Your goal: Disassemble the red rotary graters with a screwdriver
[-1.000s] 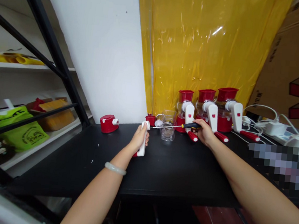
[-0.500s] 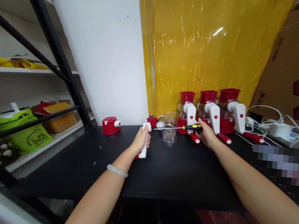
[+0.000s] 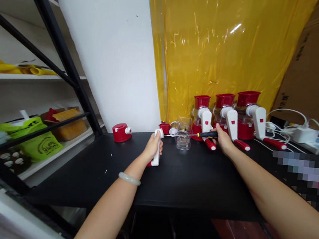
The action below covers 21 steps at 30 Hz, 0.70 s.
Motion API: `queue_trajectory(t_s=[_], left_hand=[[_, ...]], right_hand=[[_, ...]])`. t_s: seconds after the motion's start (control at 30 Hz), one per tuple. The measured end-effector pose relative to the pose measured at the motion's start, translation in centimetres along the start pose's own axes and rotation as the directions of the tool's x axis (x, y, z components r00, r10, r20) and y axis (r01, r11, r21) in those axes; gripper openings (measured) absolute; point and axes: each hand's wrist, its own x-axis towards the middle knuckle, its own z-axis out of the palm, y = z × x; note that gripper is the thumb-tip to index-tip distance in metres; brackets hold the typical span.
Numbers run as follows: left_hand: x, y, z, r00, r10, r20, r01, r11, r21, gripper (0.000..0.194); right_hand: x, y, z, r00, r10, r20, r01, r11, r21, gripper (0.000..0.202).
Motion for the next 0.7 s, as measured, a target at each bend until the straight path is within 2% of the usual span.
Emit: queue_trajectory(t_s=[0.07, 0.23, 0.3, 0.4, 0.5, 0.57, 0.7], left_hand=[[0.00, 0.04, -0.01, 1.000, 0.002, -0.008, -0.002, 1.000, -0.001, 0.056], [0.01, 0.01, 0.12, 1.000, 0.010, 0.001, -0.010, 1.000, 0.022, 0.056], [0.05, -0.04, 0.19, 1.000, 0.011, 0.006, -0.011, 0.999, 0.037, 0.056], [0.15, -0.06, 0.19, 1.000, 0.011, -0.005, -0.011, 0.998, 0.060, 0.055], [0.26, 0.02, 0.06, 0.999, 0.019, -0.030, -0.017, 0.997, 0.075, 0.055], [0.30, 0.07, -0.03, 0.999, 0.032, -0.041, -0.029, 0.996, 0.084, 0.055], [0.28, 0.01, 0.00, 0.998, 0.061, -0.035, -0.057, 0.993, 0.101, 0.052]], right_hand=[[0.04, 0.23, -0.04, 0.999, -0.034, 0.004, 0.034, 0.998, -0.051, 0.044], [-0.07, 0.05, 0.17, 0.998, -0.018, 0.067, 0.004, 0.979, 0.205, 0.032], [0.06, -0.03, 0.11, 0.998, -0.010, 0.061, -0.005, 0.970, 0.244, 0.033], [0.36, 0.10, -0.17, 1.000, 0.001, -0.010, 0.000, 0.996, 0.085, 0.044], [0.35, 0.20, -0.23, 0.998, -0.056, -0.041, 0.052, 0.995, -0.086, 0.050], [0.11, 0.04, -0.01, 0.997, -0.074, -0.003, 0.074, 0.997, -0.029, 0.044], [-0.26, -0.64, 0.45, 0.996, -0.045, 0.073, 0.027, 0.973, 0.230, 0.036]])
